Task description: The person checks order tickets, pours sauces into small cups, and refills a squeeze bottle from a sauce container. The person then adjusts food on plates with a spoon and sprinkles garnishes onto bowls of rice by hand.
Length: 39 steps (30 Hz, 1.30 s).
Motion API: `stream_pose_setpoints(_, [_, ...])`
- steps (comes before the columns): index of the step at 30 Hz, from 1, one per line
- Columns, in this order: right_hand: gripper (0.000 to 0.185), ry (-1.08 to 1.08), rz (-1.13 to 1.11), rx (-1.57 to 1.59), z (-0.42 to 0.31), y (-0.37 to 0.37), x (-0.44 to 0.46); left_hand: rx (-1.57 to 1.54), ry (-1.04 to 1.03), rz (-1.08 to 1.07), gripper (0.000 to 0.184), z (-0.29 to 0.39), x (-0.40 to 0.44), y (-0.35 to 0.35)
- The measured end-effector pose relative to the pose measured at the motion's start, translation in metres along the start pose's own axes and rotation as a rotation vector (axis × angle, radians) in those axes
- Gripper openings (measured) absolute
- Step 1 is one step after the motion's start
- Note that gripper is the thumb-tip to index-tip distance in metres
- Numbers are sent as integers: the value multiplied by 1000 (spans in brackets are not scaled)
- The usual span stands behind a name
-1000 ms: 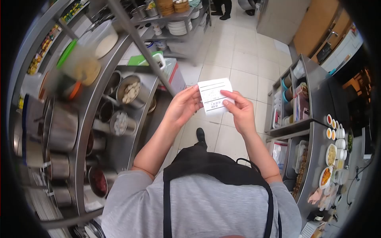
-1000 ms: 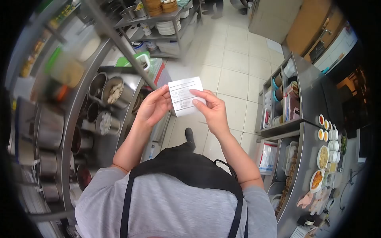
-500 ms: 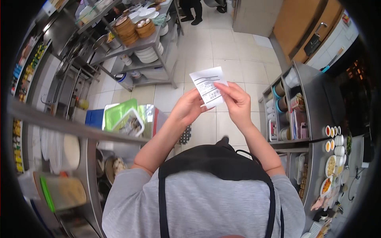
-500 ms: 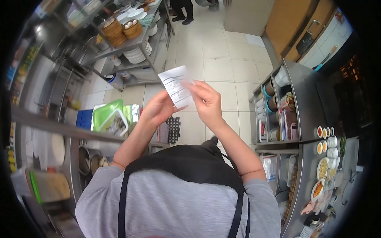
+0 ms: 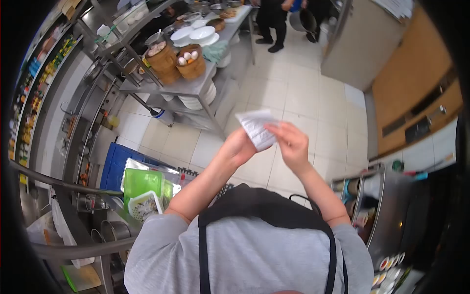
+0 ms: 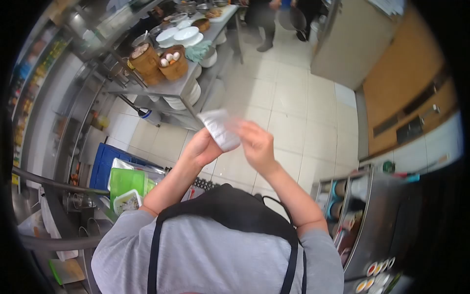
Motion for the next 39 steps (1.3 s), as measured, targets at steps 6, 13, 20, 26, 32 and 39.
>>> stream_pose_setpoints(6, [22,-209,60,296,103,0,135,7,-338,212,12,107,96,85])
stream_pose_setpoints(13, [24,-219,-43,420,177,-61,319,229,-634,229,26,238,167,185])
stream_pose_setpoints(20, [27,-123,-241,352,240,-141,465,239,-708,305,14,330,244,201])
stream_pose_setpoints(26, [29,116,-336,348,266,-200,674,363,-990,416,15,395,287,242])
stream_pose_setpoints(32, [30,-49,-587,998,260,-289,904,468,-1116,821,24,417,312,266])
stream_pose_setpoints(39, [29,116,-546,1070,201,-373,1071,434,-1233,1176,20,389,317,244])
Point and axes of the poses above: each hand's wrist, its own x-axis towards the middle knuckle, its own y-axis out of the back of the hand, z = x × y, the point moved 9 cm from there along x, towards the middle knuckle, and after that the axes turned 7 degrees about -y, right-handed, at the moved point
